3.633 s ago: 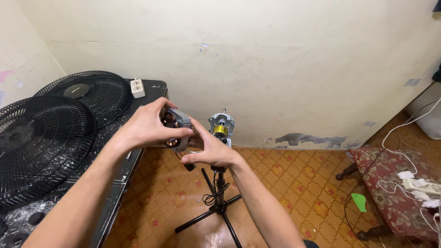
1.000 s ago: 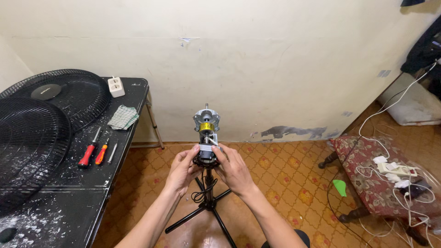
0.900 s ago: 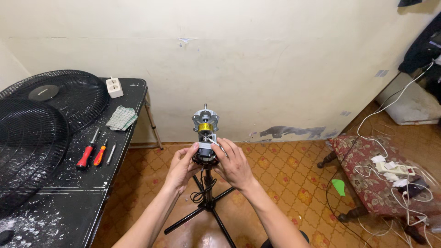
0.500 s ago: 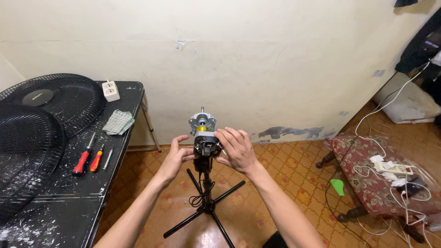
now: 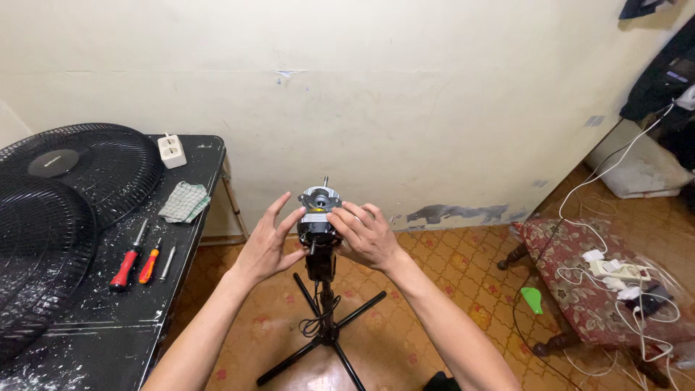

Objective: The person assembles a small electromechanical device by hand, repeatedly attaching and detaching a stator and rotor assembly on a tripod-mounted fixture. The person handles wires and aligns components without using tools.

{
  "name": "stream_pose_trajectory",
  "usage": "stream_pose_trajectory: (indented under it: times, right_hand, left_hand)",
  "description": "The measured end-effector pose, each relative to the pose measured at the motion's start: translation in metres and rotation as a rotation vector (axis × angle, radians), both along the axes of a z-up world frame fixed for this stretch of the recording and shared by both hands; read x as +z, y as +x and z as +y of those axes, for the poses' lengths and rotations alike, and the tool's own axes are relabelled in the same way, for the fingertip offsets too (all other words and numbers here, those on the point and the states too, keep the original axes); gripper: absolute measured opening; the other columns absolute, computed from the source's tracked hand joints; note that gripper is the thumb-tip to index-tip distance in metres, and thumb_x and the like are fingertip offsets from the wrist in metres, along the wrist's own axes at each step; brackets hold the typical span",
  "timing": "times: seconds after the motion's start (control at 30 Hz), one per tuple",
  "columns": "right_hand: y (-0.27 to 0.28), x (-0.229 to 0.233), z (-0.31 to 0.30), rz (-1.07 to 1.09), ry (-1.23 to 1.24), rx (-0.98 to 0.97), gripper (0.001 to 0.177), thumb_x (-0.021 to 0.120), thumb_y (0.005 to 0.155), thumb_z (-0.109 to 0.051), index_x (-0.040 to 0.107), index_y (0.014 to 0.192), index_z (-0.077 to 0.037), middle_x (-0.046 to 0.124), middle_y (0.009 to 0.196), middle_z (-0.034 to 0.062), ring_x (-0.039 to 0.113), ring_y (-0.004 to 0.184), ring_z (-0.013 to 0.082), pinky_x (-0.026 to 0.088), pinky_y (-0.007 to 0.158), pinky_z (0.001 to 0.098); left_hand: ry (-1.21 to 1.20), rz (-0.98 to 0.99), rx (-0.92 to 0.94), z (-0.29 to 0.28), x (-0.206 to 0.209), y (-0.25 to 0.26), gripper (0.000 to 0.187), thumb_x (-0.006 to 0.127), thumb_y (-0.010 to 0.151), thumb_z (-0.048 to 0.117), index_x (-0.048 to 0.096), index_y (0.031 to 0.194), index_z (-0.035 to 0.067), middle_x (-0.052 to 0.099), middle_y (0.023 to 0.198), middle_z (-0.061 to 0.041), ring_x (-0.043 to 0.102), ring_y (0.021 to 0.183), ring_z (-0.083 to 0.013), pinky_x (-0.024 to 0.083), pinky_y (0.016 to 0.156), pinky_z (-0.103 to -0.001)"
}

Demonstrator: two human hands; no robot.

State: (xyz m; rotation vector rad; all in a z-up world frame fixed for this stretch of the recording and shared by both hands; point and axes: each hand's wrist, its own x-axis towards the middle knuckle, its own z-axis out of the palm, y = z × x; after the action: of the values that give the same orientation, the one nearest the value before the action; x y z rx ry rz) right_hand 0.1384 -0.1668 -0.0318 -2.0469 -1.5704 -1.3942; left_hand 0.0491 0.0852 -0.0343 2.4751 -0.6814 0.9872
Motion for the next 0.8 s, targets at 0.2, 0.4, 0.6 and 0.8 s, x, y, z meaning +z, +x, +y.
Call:
stream_pose_trajectory:
  times: [0.2,0.4,0.6,0.8]
  right_hand:
    - [-0.003,0.0,0.009,0.072,0.037,-0.005,0.077,0.086,0.076,-0.042,0.056,0.137,-0.006,0.059,0.134,0.0084,0.053,0.131,0.0266,0.042,0.106,0.0496]
    - [-0.003,-0.004,0.016,0.074,0.078,-0.052,0.078,0.086,0.075,-0.039,0.055,0.137,-0.005,0.059,0.132,0.0098,0.053,0.127,0.0273,0.043,0.105,0.051]
    - [0.002,-0.012,0.01,0.082,0.077,-0.06,0.079,0.087,0.074,-0.036,0.054,0.137,-0.004,0.059,0.133,0.0107,0.053,0.127,0.028,0.043,0.105,0.0513]
    - [0.019,-0.014,-0.004,0.083,0.051,-0.087,0.076,0.086,0.073,-0.031,0.055,0.137,-0.005,0.059,0.134,0.0102,0.053,0.128,0.0282,0.045,0.104,0.0514]
  left_hand:
    - [-0.126,0.216,-0.094,0.009,0.011,0.018,0.108,0.091,0.064,0.026,0.029,0.152,0.015,0.031,0.156,-0.024,0.043,0.137,-0.0447,0.044,0.108,-0.048]
    - [-0.35,0.542,-0.229,0.009,0.005,0.03,0.099,0.094,0.066,0.031,0.043,0.148,0.011,0.052,0.147,-0.013,0.054,0.137,-0.0285,0.045,0.114,-0.041]
    - [-0.502,0.581,-0.315,0.011,-0.007,0.05,0.084,0.089,0.071,0.026,0.05,0.144,0.008,0.048,0.15,-0.012,0.051,0.14,-0.0267,0.046,0.115,-0.039]
    - [-0.407,0.58,-0.186,0.0,-0.01,0.059,0.077,0.092,0.069,0.025,0.056,0.134,0.007,0.045,0.145,-0.012,0.057,0.129,-0.0274,0.052,0.106,-0.041]
